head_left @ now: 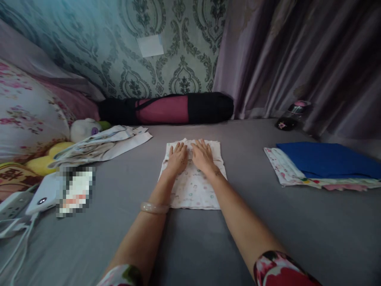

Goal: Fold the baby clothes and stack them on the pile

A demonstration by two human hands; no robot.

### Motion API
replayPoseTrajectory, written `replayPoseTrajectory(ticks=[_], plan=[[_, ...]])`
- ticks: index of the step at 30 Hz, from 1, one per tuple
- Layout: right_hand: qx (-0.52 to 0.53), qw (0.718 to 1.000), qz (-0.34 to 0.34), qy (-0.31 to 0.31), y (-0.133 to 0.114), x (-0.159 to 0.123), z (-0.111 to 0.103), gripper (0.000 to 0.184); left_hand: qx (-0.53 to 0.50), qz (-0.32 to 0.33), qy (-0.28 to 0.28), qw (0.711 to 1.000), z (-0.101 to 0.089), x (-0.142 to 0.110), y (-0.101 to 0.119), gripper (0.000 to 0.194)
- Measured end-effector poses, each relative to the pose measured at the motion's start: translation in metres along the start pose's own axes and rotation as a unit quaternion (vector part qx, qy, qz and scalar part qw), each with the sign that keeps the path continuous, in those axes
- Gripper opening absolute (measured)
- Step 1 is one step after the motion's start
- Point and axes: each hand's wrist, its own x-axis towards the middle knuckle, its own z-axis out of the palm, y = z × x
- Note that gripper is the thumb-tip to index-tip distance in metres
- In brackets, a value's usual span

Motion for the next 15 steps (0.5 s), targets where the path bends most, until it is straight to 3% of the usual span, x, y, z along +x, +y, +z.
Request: replayPoseTrajectory(ticks=[5, 10, 15], plan=[[-0.01, 0.996, -0.029, -0.08, -0.011, -0.008, 0.011, 0.048, 0.003, -0.002, -0.024, 1.0, 0.008, 0.0, -0.007, 0.046], [-0.028, 0.996, -0.001, -0.088, -0.012, -0.008, 0.014, 0.051, 0.008, -0.017, -0.017, 1.0, 0.012, 0.003, -0.012, 0.049], [-0.058, 0.993, 0.069, -0.08, -0.008, -0.005, 0.013, 0.058, 0.026, -0.055, -0.002, 0.998, 0.014, 0.004, -0.012, 0.053]])
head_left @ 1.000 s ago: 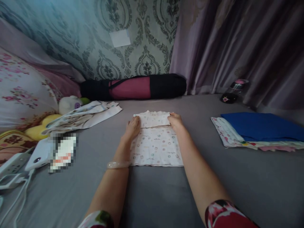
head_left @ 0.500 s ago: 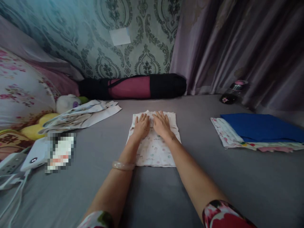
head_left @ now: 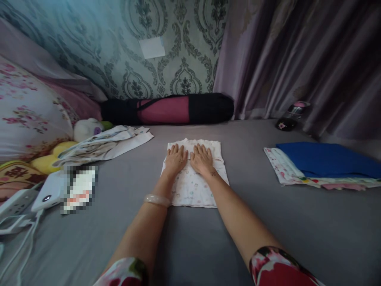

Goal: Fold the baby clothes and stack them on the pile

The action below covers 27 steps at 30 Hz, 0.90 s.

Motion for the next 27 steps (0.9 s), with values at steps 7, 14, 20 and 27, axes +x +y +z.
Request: replayPoseTrajectory(ticks=[7, 14, 20, 27], plan=[[-0.014, 0.995, 0.095, 0.033, 0.004, 0.001, 0.002, 0.062, 0.004, -0.043, -0.015, 0.999, -0.005, 0.002, 0.002, 0.058], [-0.06, 0.996, 0.067, -0.016, 0.007, 0.015, -0.02, 0.056, 0.026, 0.025, -0.055, 0.998, -0.025, 0.02, -0.015, 0.051], [-0.096, 0.994, -0.035, 0.036, 0.032, 0.026, -0.026, 0.04, 0.033, 0.081, 0.003, 0.996, -0.011, 0.028, -0.031, 0.042], [-0.076, 0.994, -0.026, 0.08, 0.047, 0.019, -0.013, 0.034, 0.021, 0.103, 0.012, 0.994, 0.0, 0.026, -0.033, 0.043]])
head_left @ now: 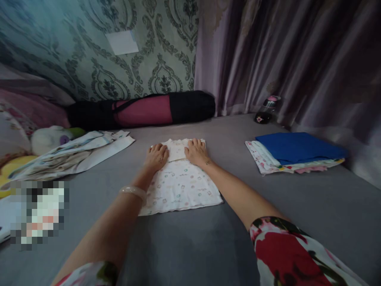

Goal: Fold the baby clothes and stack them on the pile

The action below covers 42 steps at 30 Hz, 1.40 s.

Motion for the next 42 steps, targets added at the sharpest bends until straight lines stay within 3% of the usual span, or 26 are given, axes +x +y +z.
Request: replayPoseTrajectory(ticks=[7, 16, 26, 31, 34, 38, 42], plan=[[0.034, 0.999, -0.018, -0.01, 0.002, -0.002, 0.002, 0.046, 0.004, 0.016, -0.027, 1.0, 0.001, 0.0, 0.0, 0.056], [0.048, 0.995, 0.005, -0.091, 0.005, 0.007, 0.009, 0.06, -0.02, -0.019, -0.088, 0.996, 0.005, 0.006, -0.002, 0.061], [0.041, 0.992, 0.015, -0.118, 0.004, 0.01, 0.007, 0.061, -0.009, -0.012, -0.075, 0.997, 0.005, 0.005, -0.001, 0.06], [0.05, 0.989, 0.005, -0.139, 0.008, 0.011, -0.001, 0.059, 0.021, -0.011, 0.016, 1.0, -0.007, -0.004, 0.008, 0.054], [0.064, 0.986, -0.017, -0.15, 0.006, 0.002, -0.011, 0.058, 0.04, -0.022, 0.034, 0.998, -0.016, -0.016, 0.014, 0.053], [0.088, 0.982, -0.087, -0.143, -0.006, -0.022, -0.019, 0.056, 0.028, 0.016, -0.004, 0.999, -0.018, -0.036, 0.024, 0.053], [0.088, 0.98, -0.096, -0.153, -0.018, -0.04, -0.018, 0.055, -0.002, 0.022, -0.042, 0.999, -0.011, -0.047, 0.031, 0.054]])
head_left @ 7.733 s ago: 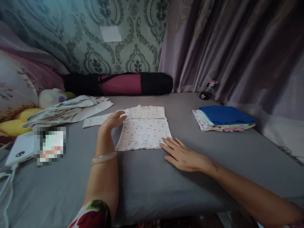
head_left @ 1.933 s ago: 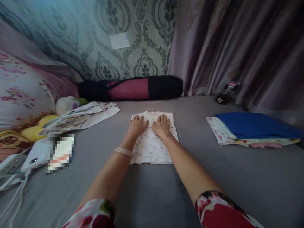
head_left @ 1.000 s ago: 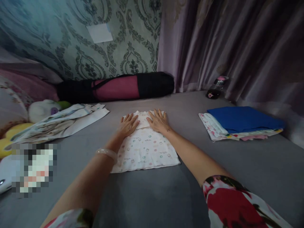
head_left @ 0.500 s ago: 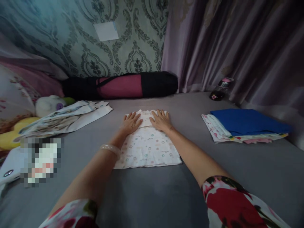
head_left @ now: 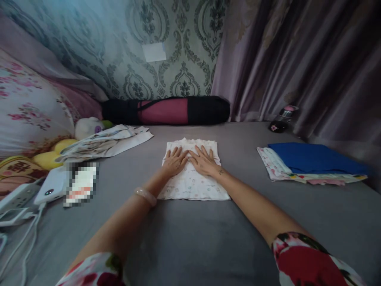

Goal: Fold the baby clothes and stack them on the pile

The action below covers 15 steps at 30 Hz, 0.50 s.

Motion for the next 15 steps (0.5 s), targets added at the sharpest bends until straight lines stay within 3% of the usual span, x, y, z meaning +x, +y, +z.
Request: replayPoseTrajectory(ticks=[9, 15], plan=[[-0.018, 0.999, 0.006, 0.031, 0.0015, 0.0031, 0.0081, 0.052, 0.0, -0.005, 0.003, 1.0, 0.0042, 0.0023, -0.0013, 0.053], [-0.011, 1.0, -0.006, 0.011, 0.0, -0.0057, 0.0046, 0.055, 0.006, 0.001, 0.024, 1.0, 0.0032, -0.0049, 0.0008, 0.051]])
